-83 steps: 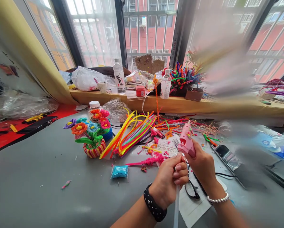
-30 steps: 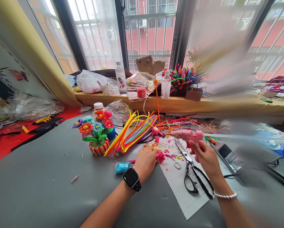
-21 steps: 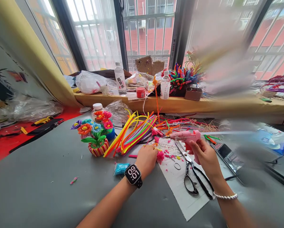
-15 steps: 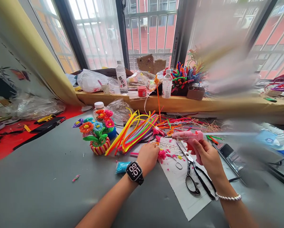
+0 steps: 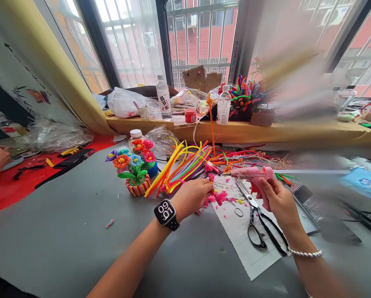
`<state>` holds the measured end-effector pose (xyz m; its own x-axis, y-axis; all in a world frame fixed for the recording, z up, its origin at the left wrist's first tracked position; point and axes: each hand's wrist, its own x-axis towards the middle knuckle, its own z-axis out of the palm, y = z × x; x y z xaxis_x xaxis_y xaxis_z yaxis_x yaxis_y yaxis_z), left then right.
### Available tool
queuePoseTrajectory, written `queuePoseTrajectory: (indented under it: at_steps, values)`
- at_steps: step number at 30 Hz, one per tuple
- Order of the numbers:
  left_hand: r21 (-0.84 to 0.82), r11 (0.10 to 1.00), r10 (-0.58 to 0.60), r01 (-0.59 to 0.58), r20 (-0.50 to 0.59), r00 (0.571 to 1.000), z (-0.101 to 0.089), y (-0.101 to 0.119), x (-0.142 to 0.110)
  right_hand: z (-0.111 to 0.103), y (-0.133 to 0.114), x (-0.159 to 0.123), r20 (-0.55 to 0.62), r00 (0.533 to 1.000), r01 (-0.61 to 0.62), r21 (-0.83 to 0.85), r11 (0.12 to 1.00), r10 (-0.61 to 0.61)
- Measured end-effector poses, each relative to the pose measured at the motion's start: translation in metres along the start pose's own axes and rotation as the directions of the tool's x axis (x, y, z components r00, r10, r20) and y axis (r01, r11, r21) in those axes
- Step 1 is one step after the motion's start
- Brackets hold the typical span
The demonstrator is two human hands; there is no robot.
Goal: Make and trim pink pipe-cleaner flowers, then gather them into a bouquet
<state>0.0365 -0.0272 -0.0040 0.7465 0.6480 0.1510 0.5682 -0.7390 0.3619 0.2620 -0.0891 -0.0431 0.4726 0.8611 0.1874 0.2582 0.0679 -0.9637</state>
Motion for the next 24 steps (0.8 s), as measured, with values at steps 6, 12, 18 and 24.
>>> queuePoseTrajectory:
  at_steps: [6,12,18,24]
  values:
    - [-0.108,0.994,0.047,-0.031,0.152,0.987,0.012,-0.006,0.000,-0.001,0.000,0.001,0.025,1.000,-0.011,0.000,1.000,0.011]
    - [-0.154,0.988,0.030,-0.003,0.171,0.985,-0.004,-0.013,-0.020,-0.002,-0.001,0.001,0.017,1.000,-0.026,0.002,1.000,0.026]
    - [-0.465,0.884,-0.064,-0.045,-0.215,0.975,-0.019,-0.019,-0.007,-0.001,0.000,0.001,-0.038,0.996,-0.072,0.064,0.995,0.075]
    - [-0.831,0.546,-0.300,-0.105,-0.310,0.902,0.004,-0.005,0.022,-0.002,-0.004,0.000,-0.217,0.973,-0.062,0.102,0.993,0.083]
